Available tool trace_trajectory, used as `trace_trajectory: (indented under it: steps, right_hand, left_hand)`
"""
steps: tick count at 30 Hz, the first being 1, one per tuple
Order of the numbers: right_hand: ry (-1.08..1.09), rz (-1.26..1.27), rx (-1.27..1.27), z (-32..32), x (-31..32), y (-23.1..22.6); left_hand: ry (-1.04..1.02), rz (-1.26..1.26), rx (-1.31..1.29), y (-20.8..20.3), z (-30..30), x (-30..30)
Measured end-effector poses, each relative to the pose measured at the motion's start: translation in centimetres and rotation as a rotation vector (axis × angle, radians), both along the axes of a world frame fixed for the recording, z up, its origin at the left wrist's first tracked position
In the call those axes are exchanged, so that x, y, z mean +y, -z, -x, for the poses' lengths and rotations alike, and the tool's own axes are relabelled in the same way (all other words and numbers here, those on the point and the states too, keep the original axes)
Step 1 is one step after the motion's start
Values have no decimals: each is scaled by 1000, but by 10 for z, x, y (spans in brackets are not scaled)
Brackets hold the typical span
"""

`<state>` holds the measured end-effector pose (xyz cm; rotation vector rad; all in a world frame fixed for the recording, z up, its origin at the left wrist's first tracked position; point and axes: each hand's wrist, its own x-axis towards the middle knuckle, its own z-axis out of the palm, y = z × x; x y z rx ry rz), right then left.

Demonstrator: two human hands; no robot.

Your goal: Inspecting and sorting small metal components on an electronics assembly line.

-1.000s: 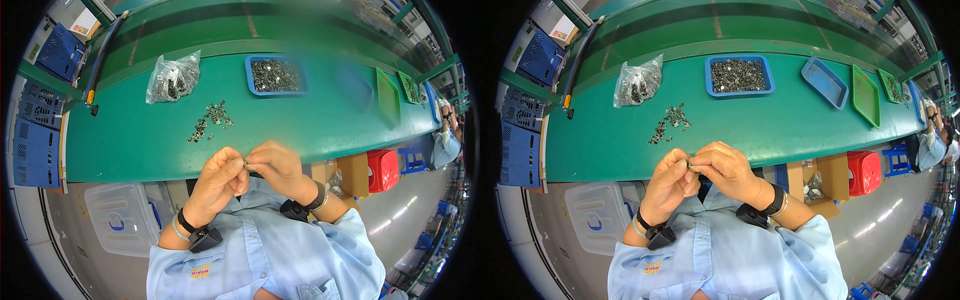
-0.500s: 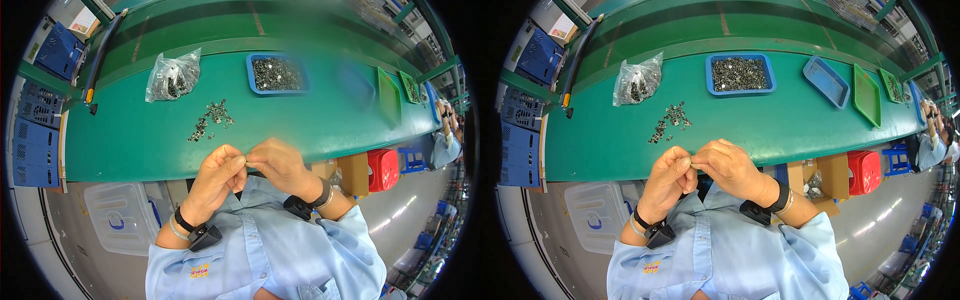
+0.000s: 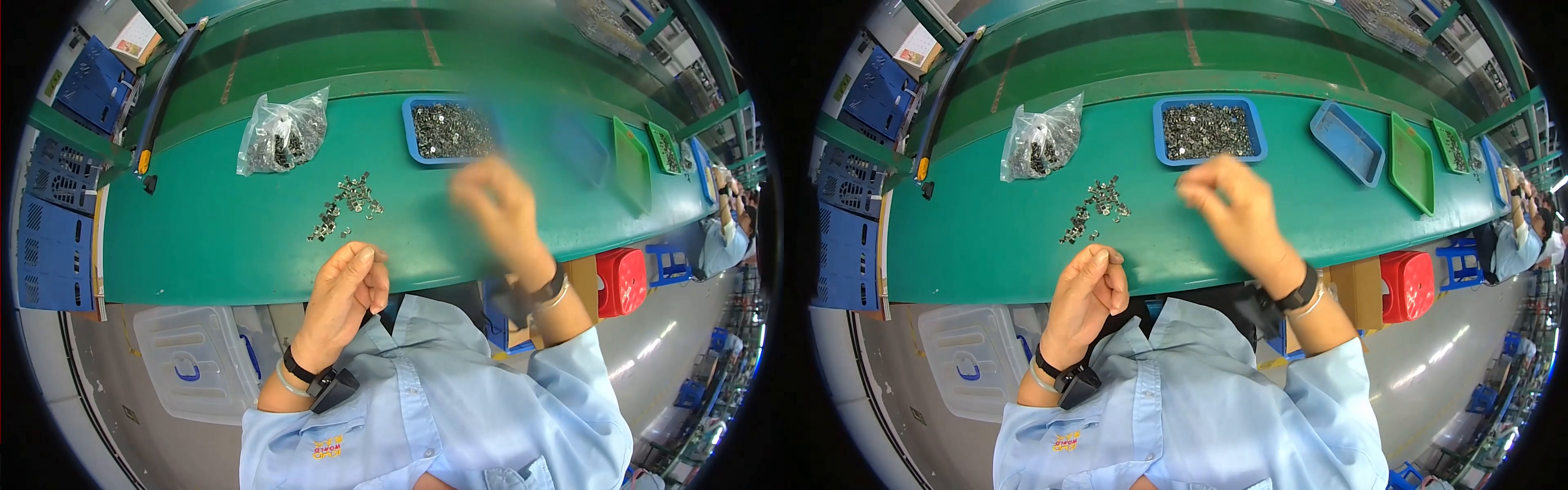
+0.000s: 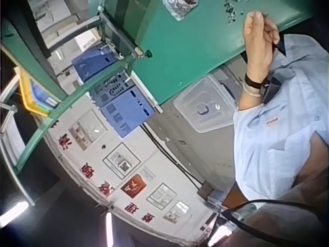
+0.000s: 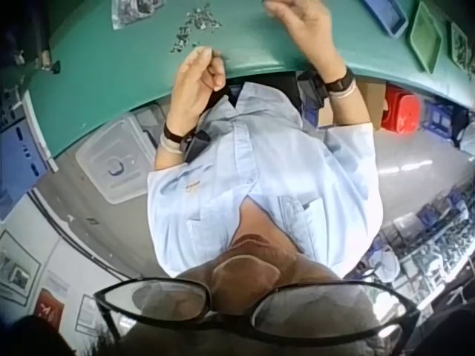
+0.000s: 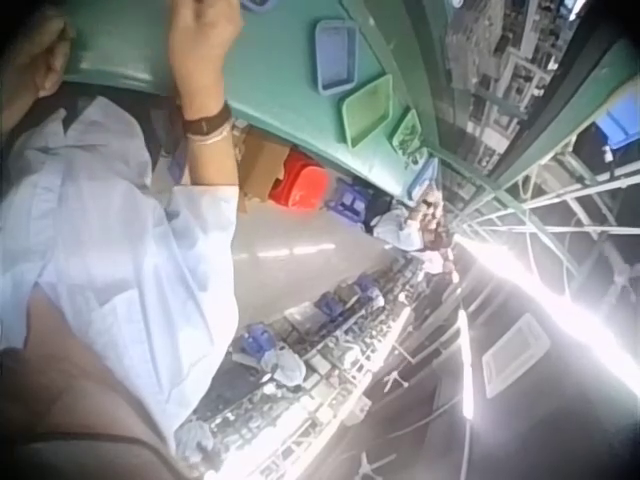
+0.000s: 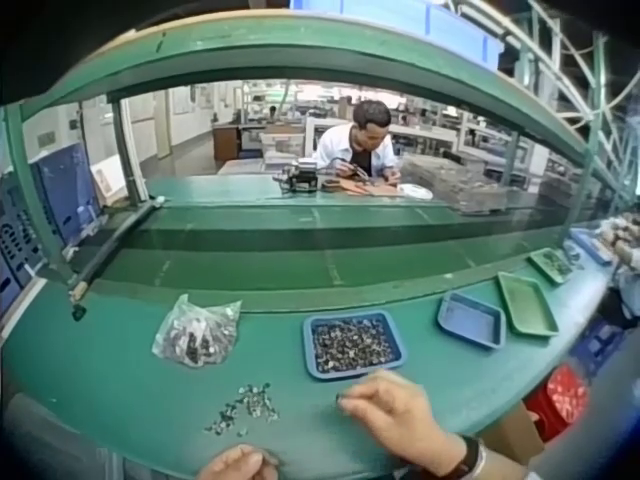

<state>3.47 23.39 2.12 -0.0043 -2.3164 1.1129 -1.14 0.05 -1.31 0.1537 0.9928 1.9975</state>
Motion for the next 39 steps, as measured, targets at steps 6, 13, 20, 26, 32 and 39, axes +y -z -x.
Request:
trace_trajectory:
  steps: [6,13,20,26,32,39]
  right_hand:
    - [117,-294,-42,50,40,-3]
    - [-277,-488,-206,88,-12,12]
    - [-313,-621,-241,100,-24,26]
    - [-255,-366,-250,65,-32,8]
    - [-335,-322,-189,24,-44,-4]
    - [-300,-211,-96,3,-47,5]
  left_hand:
    - [-44,-6,-57,4,5,-4]
    - [-8,-23,-94,6,9,-7]
    - [51,-111,-131,12,12,-11]
    - [-16,-9,-83,3,13,-4]
    - [-76,111,21,-4,17,16]
    - [17,9,-67,2,11,13]
